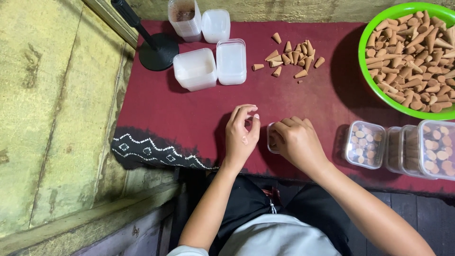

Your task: The person sorts small brown cone-shaped items from a green bowl into small clear plastic containers on a red tablecloth. They handle the cones by hand, placing them into containers and closing the lids.

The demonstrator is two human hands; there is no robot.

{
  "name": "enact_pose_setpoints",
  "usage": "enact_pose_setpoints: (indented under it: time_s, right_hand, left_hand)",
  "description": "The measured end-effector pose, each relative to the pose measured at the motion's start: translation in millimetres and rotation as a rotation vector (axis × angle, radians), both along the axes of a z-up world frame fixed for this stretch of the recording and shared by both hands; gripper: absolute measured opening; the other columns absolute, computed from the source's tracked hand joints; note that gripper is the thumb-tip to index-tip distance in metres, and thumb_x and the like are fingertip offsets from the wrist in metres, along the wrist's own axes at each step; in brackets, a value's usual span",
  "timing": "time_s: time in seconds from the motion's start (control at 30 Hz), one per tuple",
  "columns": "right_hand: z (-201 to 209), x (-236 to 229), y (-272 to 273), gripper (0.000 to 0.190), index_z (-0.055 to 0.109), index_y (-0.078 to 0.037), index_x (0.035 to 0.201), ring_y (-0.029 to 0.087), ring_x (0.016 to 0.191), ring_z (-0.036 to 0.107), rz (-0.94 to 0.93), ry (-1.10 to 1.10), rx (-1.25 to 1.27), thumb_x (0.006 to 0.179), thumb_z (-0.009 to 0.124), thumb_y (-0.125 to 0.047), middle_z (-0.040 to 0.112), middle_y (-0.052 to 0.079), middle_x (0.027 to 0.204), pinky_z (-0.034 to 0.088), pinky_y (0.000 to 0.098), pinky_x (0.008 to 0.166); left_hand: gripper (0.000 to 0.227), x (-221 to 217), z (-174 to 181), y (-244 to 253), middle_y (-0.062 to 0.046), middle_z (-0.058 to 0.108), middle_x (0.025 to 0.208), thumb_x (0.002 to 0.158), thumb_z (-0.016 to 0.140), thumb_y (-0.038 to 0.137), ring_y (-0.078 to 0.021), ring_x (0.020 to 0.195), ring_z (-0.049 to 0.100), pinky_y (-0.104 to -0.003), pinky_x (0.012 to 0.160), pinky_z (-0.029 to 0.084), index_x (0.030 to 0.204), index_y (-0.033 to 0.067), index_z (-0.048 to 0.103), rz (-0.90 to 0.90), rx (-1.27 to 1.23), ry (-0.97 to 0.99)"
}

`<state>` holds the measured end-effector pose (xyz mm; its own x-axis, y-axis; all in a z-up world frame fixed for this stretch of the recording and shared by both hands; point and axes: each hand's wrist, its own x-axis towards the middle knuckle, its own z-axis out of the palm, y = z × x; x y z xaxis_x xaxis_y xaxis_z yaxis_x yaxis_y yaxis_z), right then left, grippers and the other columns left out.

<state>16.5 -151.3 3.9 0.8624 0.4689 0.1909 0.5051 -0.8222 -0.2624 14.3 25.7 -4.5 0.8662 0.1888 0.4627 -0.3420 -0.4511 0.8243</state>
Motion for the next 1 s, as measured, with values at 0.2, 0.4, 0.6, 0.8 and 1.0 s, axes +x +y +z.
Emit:
enact_pose_setpoints:
  time_s: [0.2, 0.4, 0.6, 0.8, 1.0]
  right_hand:
    - [3.1, -1.4, 1.7, 0.016, 0.069, -0.015, 0.092, 0.023, 0.08, 0.065, -0.021, -0.005, 0.011, 0.08, 0.079, -0.018, 0.065, 0.001, 0.077, 0.047, 0.0356, 0.071]
    - [-4.9, 2.0, 2.0, 0.008, 0.069, -0.015, 0.087, 0.024, 0.081, 0.065, -0.008, -0.048, 0.046, 0.083, 0.076, -0.017, 0.064, 0.002, 0.077, 0.046, 0.0356, 0.07]
    - [-3.7, 3.0, 4.7, 0.005, 0.07, -0.016, 0.088, 0.021, 0.078, 0.065, -0.03, -0.035, 0.056, 0.086, 0.074, -0.016, 0.063, 0.0, 0.074, 0.045, 0.0333, 0.068]
    - [7.4, -2.6, 3.1, 0.011, 0.07, -0.016, 0.09, 0.023, 0.079, 0.066, -0.045, 0.024, 0.089, 0.081, 0.076, -0.017, 0.063, 0.001, 0.075, 0.046, 0.0344, 0.069]
    - [16.7, 1.0, -6.5, 0.022, 0.071, -0.015, 0.097, 0.027, 0.083, 0.067, -0.065, 0.06, 0.136, 0.076, 0.079, -0.02, 0.065, 0.004, 0.079, 0.048, 0.038, 0.071]
  left_hand:
    - [0.013, 0.2, -2.7, -0.7, -0.01, 0.067, 0.1, 0.09, 0.064, -0.003, -0.0303, 0.089, 0.071, -0.034, 0.073, 0.063, 0.1, 0.0045, 0.066, -0.003, 0.002, -0.007]
    - [0.014, -1.1, -1.5, -1.6, -0.01, 0.067, 0.101, 0.09, 0.064, -0.003, -0.0305, 0.09, 0.07, -0.035, 0.074, 0.063, 0.101, 0.0049, 0.066, -0.009, 0.01, -0.005]
    - [0.013, -2.1, -1.3, -1.8, -0.01, 0.068, 0.1, 0.089, 0.065, -0.003, -0.0297, 0.09, 0.071, -0.034, 0.074, 0.063, 0.1, 0.0049, 0.066, -0.003, 0.014, 0.003]
    - [0.014, -4.2, 0.9, -1.5, -0.011, 0.068, 0.101, 0.089, 0.065, -0.003, -0.0306, 0.09, 0.071, -0.034, 0.074, 0.063, 0.101, 0.0047, 0.066, -0.01, 0.013, 0.012]
    - [0.014, -3.1, 1.4, -2.6, -0.01, 0.068, 0.1, 0.089, 0.064, -0.004, -0.0304, 0.089, 0.071, -0.035, 0.074, 0.063, 0.1, 0.0045, 0.067, -0.013, 0.02, 0.012]
